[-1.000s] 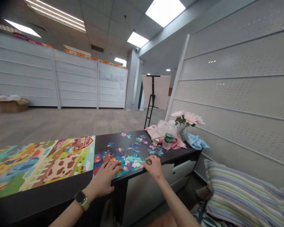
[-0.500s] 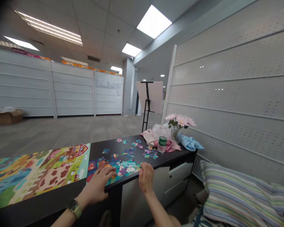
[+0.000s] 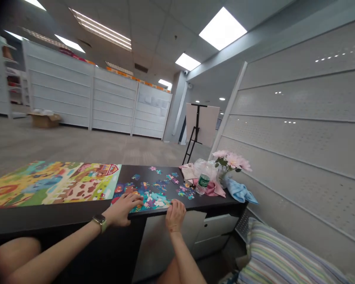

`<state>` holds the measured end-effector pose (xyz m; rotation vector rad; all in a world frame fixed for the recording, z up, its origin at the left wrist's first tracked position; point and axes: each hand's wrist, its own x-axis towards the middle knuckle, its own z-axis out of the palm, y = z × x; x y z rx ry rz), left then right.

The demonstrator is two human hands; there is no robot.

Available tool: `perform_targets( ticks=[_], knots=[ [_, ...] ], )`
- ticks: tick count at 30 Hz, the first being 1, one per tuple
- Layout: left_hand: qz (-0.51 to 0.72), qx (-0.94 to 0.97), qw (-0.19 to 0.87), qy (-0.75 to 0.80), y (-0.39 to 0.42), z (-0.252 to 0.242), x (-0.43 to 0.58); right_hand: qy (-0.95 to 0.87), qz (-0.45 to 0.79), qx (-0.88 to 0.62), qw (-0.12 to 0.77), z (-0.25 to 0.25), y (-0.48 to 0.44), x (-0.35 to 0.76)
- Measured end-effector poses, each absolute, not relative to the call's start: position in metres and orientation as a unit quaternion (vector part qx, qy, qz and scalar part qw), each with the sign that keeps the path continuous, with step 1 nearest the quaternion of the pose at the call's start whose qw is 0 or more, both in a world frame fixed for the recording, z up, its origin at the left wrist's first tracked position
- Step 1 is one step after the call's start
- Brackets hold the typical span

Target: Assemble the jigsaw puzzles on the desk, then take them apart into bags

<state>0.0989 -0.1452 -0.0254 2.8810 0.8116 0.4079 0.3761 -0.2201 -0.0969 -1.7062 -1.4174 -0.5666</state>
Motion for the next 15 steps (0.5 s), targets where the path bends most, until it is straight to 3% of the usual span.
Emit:
perform_targets(
  ticks=[15],
  knots=[
    [0.069, 0.953, 0.039, 0.294, -0.153, -0.015, 0.101, -0.569, -0.131, -0.71, 0.395, -0.088, -0.225, 0.37]
  ],
)
